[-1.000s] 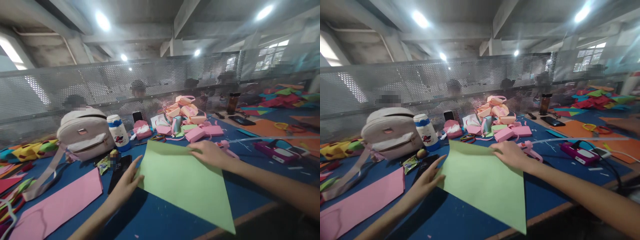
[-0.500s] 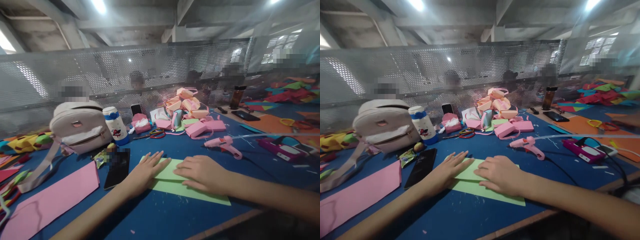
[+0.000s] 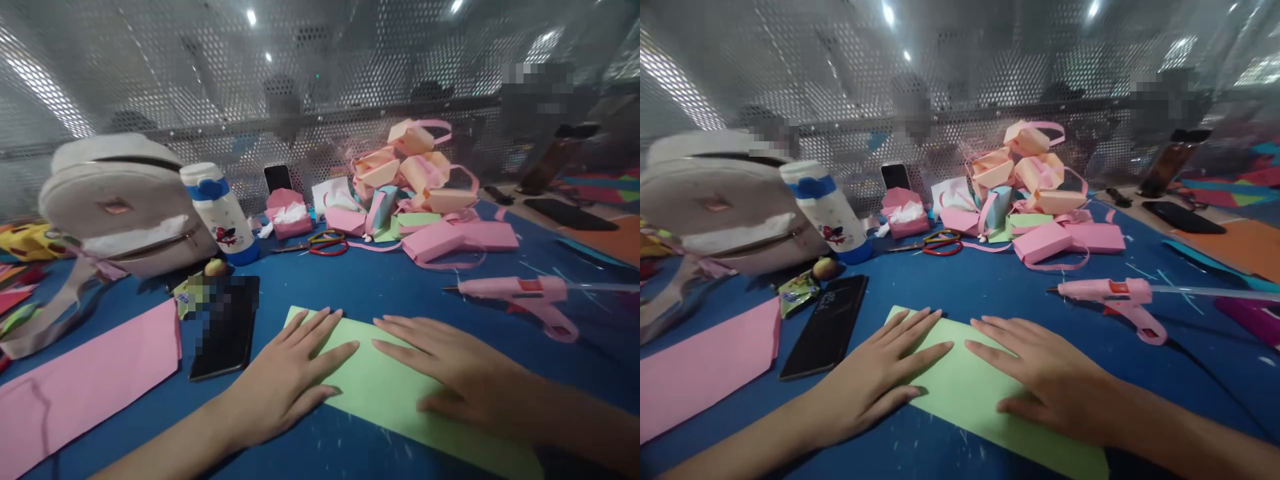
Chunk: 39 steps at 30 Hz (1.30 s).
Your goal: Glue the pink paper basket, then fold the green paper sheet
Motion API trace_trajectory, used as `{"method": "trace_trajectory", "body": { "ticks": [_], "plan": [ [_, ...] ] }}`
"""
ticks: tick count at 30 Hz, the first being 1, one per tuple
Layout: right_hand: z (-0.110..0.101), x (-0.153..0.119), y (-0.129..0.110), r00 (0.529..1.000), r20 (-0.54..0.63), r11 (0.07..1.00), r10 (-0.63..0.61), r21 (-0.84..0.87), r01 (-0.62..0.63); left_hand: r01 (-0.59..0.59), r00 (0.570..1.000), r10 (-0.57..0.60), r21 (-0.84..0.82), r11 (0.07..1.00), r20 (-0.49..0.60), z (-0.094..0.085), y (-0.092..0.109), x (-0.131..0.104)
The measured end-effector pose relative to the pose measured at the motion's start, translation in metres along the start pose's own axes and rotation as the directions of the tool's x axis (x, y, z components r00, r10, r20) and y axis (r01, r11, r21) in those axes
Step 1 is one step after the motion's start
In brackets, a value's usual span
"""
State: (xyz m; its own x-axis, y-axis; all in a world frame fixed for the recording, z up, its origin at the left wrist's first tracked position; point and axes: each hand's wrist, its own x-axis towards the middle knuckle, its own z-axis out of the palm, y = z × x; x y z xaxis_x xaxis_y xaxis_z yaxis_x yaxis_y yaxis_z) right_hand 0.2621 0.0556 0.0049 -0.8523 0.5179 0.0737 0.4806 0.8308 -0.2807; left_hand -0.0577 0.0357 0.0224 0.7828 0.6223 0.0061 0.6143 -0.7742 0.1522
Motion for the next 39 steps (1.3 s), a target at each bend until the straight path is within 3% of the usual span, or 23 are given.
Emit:
{"method": "trace_trajectory", "body": {
  "ticks": [10, 21, 29, 32, 39],
  "plan": [
    [0.010, -0.005, 0.002, 0.991, -0.088, 0.979, -0.105, -0.185, 0.087, 0.014, 1.000, -0.015, -0.030, 0.999, -0.008, 0.000, -0.001, 0.002],
    [0.013, -0.006, 0.002, 0.982, -0.092, 0.963, -0.163, -0.234, 0.137, 0.034, 0.999, -0.034, -0.064, 0.997, 0.000, -0.002, -0.001, 0.001],
    [0.011, -0.006, -0.001, 0.979, -0.104, 0.962, -0.174, -0.228, 0.147, 0.028, 0.999, -0.027, -0.036, 0.999, 0.022, -0.001, 0.000, 0.001],
    [0.010, -0.004, -0.001, 0.973, -0.057, 0.955, -0.222, -0.214, 0.205, 0.028, 0.999, -0.027, -0.051, 0.998, 0.026, -0.001, 0.000, 0.002],
    [0.007, 0.002, -0.003, 0.956, -0.003, 0.955, -0.292, -0.048, 0.291, 0.022, 0.999, -0.017, -0.088, 0.996, 0.047, 0.001, 0.007, 0.001]
  ]
}}
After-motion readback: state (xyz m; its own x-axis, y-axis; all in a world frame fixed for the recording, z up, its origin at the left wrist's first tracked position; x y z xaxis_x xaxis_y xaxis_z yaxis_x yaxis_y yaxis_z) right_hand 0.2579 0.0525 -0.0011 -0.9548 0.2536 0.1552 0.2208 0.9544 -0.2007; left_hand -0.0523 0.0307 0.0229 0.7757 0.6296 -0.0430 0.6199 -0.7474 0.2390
